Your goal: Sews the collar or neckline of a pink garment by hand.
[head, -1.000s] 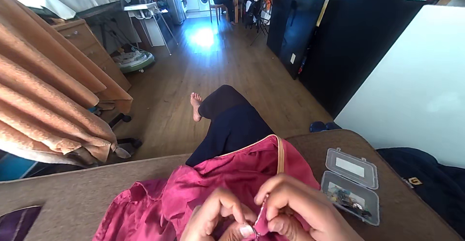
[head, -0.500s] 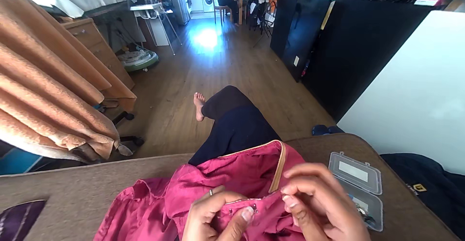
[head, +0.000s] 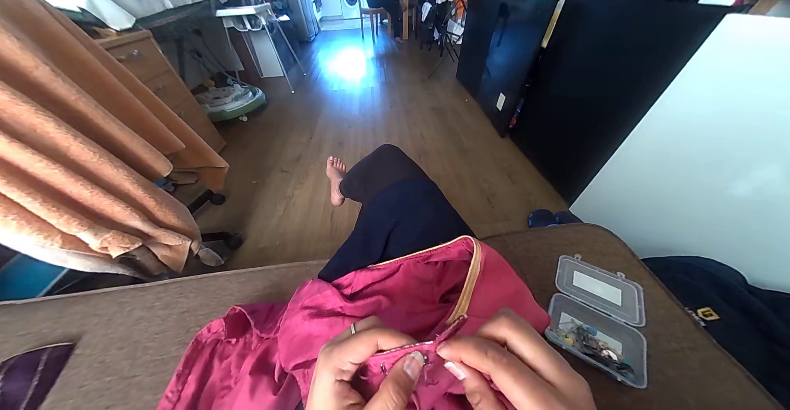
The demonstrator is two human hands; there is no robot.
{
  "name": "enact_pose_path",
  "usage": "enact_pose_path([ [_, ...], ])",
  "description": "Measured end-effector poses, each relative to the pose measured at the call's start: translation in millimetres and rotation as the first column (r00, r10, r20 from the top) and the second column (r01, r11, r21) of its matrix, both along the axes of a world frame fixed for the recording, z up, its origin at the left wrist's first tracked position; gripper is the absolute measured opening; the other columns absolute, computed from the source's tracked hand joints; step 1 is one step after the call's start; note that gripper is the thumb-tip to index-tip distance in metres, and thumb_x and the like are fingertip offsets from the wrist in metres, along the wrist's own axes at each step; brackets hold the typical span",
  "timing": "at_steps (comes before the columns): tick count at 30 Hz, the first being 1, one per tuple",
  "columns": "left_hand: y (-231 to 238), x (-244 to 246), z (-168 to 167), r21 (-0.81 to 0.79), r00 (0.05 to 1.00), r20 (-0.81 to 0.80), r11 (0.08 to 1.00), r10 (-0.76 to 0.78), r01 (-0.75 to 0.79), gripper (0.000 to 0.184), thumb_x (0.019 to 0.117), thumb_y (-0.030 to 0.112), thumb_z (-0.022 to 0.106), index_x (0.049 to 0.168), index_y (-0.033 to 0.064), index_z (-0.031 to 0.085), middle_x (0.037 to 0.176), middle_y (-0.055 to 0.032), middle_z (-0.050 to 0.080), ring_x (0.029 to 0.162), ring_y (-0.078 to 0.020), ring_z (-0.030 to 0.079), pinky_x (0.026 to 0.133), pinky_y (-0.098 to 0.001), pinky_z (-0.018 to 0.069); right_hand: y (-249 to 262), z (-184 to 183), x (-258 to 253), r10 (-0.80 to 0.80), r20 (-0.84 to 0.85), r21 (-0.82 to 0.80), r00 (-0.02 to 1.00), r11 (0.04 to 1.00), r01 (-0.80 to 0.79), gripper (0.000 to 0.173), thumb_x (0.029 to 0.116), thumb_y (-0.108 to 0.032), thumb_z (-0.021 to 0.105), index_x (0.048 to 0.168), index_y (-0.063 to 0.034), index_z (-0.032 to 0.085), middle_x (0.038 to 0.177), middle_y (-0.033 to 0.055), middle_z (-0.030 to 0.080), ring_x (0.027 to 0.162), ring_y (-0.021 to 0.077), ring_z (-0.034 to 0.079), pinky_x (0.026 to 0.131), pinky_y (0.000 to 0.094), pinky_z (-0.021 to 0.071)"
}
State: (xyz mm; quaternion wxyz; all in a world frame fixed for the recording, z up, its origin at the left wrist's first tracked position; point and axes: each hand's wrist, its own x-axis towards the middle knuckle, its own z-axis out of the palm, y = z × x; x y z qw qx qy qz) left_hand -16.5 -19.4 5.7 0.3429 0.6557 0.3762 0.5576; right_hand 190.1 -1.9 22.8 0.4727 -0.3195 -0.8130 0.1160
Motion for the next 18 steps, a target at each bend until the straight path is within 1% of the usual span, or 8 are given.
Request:
enact_pose_path([
  [8,1.1,-0.4,-1.7,0.032,0.999,-0.03,0.999,0.045,-0.044,0.01,0.0932,0.016,0.068,0.092,0.0096,0.075,0.081,0.0059,0.067,0.083,0.0046,0.059,0.076,-0.0141,0.0463,-1.3,0.6,-1.8,-0.001,0.027,-0.002,1.0,1.0,0.001,0.013,0.1003,-0.009,0.062,0.102,-0.0055,0.074,0.084,0.0085,0.058,0.082,0.0127,0.056,0.074,0.0151,0.0455],
  [11,1.2,0.5,-1.6,0.038,0.998,-0.026,0.998,0.053,-0.052,0.009,0.0917,0.015,0.069,0.091,0.0093,0.076,0.081,0.0054,0.069,0.083,0.0041,0.06,0.076,-0.0144,0.0472,-0.9,1.6,-1.5,0.005,0.03,-0.011,1.0,1.0,-0.005,0.014,0.1007,-0.009,0.062,0.103,-0.0057,0.075,0.084,0.0092,0.059,0.083,0.0136,0.057,0.076,0.016,0.0462],
  [13,1.1,0.4,-0.1,0.03,0.999,-0.026,0.999,0.033,-0.032,0.009,0.0919,0.014,0.068,0.091,0.0089,0.076,0.081,0.0054,0.069,0.083,0.0046,0.061,0.076,-0.0142,0.0479,0.5,2.6,-0.9,0.038,0.006,-0.051,0.999,0.998,-0.037,0.014,0.1021,-0.011,0.061,0.103,-0.0064,0.074,0.086,0.009,0.059,0.085,0.0121,0.057,0.078,0.0149,0.0464],
  [15,0.9,0.2,0.9,0.015,1.0,-0.015,1.0,-0.01,0.01,0.011,0.0934,0.014,0.067,0.092,0.008,0.075,0.081,0.0054,0.069,0.081,0.0052,0.06,0.074,-0.0139,0.0479,3.3,3.2,0.2,0.097,-0.057,-0.119,0.994,0.988,-0.103,0.016,0.1035,-0.013,0.06,0.101,-0.0054,0.073,0.088,0.009,0.059,0.087,0.0089,0.058,0.079,0.0129,0.0471],
  [18,0.9,1.0,1.3,0.008,0.999,0.003,0.999,-0.044,0.044,0.011,0.0939,0.014,0.067,0.092,0.0075,0.075,0.08,0.0052,0.068,0.079,0.0053,0.059,0.073,-0.014,0.0472,7.4,2.1,1.0,0.143,-0.146,-0.194,0.979,0.966,-0.17,0.017,0.103,-0.016,0.061,0.098,-0.0038,0.072,0.089,0.0076,0.059,0.084,0.0035,0.058,0.075,0.0099,0.0473],
])
